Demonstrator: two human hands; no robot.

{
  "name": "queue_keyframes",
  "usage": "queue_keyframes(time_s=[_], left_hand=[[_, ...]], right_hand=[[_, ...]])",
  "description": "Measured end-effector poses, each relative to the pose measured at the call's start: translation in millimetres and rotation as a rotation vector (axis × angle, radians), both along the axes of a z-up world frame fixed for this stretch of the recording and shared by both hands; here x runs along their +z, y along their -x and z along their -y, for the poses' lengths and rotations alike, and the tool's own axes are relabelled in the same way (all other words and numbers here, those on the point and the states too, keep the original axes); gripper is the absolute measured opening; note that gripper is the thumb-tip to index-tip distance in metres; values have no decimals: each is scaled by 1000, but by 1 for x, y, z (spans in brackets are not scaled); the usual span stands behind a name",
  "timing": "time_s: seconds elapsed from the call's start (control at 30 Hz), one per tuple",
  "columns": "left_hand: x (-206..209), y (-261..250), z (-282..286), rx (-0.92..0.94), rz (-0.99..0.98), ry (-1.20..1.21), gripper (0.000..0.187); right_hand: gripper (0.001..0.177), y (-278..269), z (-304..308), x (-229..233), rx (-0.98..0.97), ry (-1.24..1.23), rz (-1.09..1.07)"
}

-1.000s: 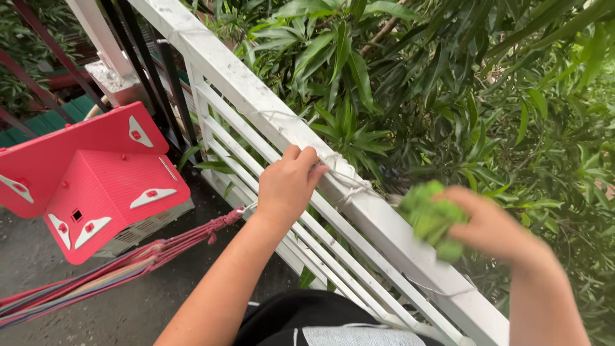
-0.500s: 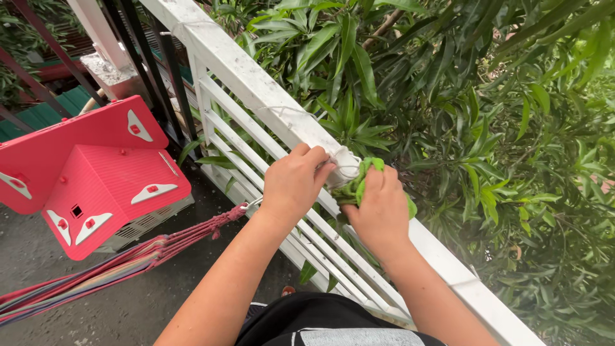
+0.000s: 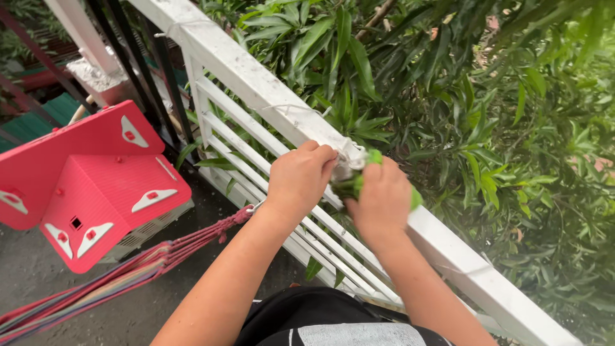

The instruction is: The person wipes a white balcony railing with a green cloth and removes small pieces of tape by hand.

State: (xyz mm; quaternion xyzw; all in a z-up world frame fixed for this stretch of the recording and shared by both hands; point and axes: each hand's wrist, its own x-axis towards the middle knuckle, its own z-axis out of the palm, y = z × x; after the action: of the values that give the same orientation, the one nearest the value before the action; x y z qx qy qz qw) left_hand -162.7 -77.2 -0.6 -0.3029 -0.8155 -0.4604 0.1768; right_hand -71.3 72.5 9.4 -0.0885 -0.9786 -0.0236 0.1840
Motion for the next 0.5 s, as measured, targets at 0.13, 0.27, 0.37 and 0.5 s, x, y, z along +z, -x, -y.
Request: queue_keyframes(time_s=[0.13, 0.27, 0.37, 0.5], left_hand=[[3, 3, 3, -20, -77, 3, 7], [5, 10, 4, -47, -65, 26, 7], [3, 12, 7, -73, -52, 24, 7], [2, 17, 7, -87, -66, 32, 6]], right_hand=[[68, -12, -5, 2, 68, -56, -47], [74, -49, -18, 9, 3, -77, -46], [68, -51, -9, 11, -62, -91, -38], [64, 4, 12, 4, -92, -47, -51]])
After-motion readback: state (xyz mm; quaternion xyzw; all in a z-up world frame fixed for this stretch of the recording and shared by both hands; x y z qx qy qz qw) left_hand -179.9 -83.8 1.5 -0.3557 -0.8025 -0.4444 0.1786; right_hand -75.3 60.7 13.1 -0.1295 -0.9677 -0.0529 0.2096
